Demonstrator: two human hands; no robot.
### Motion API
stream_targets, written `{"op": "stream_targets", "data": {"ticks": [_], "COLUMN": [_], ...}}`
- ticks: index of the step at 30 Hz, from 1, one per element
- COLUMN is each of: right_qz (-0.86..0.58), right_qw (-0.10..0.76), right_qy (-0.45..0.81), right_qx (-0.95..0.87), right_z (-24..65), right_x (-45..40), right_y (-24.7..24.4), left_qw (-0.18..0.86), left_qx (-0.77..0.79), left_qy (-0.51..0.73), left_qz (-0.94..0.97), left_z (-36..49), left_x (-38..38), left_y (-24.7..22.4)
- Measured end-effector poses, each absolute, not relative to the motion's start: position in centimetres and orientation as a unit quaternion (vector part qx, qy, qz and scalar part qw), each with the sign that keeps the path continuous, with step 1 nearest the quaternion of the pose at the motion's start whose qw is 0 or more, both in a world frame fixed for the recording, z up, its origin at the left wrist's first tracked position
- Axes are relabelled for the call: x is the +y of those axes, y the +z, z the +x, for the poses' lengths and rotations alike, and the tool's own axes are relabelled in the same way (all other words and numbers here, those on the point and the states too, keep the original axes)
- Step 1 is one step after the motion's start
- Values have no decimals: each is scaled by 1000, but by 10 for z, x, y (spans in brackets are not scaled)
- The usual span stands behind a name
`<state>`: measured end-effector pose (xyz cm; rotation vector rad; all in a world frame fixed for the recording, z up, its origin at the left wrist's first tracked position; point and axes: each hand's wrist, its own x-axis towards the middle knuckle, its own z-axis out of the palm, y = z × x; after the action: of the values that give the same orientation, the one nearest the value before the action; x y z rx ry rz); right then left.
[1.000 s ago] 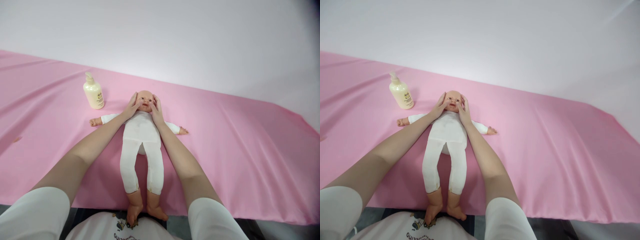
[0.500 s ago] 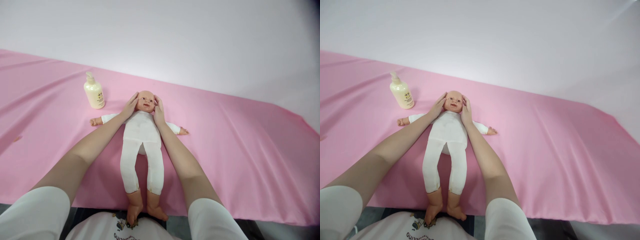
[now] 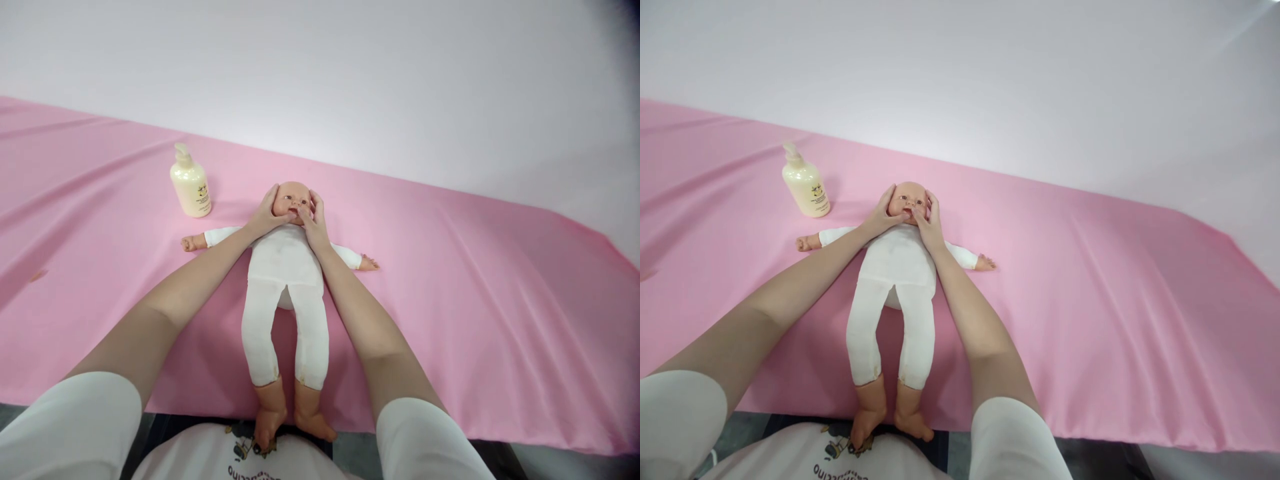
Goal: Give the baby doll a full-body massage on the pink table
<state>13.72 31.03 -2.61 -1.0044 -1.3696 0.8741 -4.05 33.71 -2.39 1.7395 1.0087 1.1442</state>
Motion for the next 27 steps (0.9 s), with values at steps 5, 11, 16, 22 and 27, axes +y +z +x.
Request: {"op": "stream_targets", "data": {"ticks": [5,11,16,22,27], "right_qz": [-423,-425,-427,-428,-434], "right_qw": [581,590,588,598,606], "right_qy": [384,371,366,354,332], "right_qx": [-580,-578,-582,-578,-578], "right_z": [138,137,134,136,140], "right_x": [308,309,309,310,310], "right_y": [-25,-24,-24,-28,-28], "left_qw": [403,414,427,474,488], "left_qx": [395,382,386,364,357], "left_qy": [446,468,490,518,522], "left_qz": [695,681,655,612,601], "left_z": [-42,-40,-36,-30,-29], "left_x": [329,338,351,353,351], "left_y": [-18,-32,-41,-41,-38]}}
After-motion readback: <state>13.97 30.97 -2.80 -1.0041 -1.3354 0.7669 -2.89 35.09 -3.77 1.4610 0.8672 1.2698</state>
